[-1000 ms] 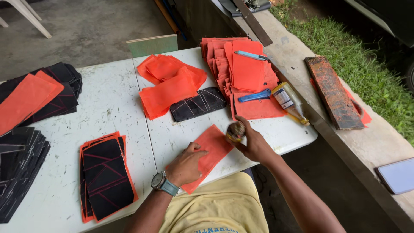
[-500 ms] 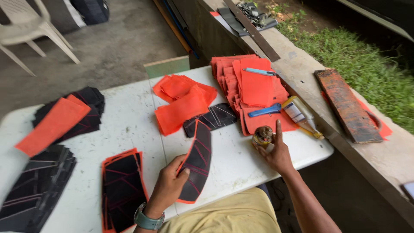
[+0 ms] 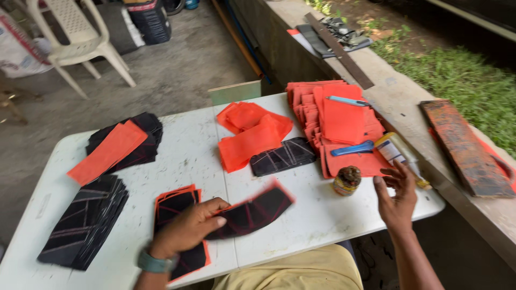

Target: The person repeatedly picks up a black patterned fabric piece and an orange fabric piece, aligns them, and rubs the edges with a small round tool to secure or finish the seam. The person stacks completed pairs on the table and continues the process with new pieces.

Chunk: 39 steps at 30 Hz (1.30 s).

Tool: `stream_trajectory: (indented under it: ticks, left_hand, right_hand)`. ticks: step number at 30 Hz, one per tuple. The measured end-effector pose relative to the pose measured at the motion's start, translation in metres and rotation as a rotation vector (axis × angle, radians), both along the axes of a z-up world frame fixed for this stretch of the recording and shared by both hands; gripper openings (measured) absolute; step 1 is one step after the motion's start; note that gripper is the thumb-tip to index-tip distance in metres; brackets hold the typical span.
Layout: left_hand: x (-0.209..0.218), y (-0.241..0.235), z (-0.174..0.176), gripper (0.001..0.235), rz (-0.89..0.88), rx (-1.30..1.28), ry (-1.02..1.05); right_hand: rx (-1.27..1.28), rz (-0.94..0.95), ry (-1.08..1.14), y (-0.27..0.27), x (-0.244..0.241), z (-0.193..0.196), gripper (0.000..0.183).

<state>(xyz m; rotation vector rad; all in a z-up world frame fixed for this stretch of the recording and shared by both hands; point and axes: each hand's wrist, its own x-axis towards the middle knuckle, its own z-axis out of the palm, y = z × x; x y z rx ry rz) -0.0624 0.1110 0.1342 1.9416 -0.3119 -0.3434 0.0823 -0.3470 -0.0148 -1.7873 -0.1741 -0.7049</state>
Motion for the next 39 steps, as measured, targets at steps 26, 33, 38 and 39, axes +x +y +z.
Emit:
stream_trajectory:
  ticks: [26, 33, 38, 39]
  left_hand:
    - [-0.003, 0.081, -0.022, 0.093, 0.722, 1.030, -0.029]
    - [-0.049, 0.026, -0.057, 0.120, 0.728, 0.979, 0.281]
    - [-0.050, 0.033, -0.071, 0.104, 0.795, 0.973, 0.295]
    - [-0.052, 0.034, -0.071, 0.104, 0.782, 0.991, 0.321]
  right_hand:
    - [-0.967, 0.527, 0.041, 0.200, 0.112, -0.017, 0.031]
    - [-0.991, 0.503, 0.100, 0.212, 0.096, -0.005, 0.021]
    - [-0.715, 0.523, 0.036, 0.221, 0.077, 0.013, 0.016]
    - [-0.647, 0.507, -0.004, 0.222, 0.074, 0.017, 0.015]
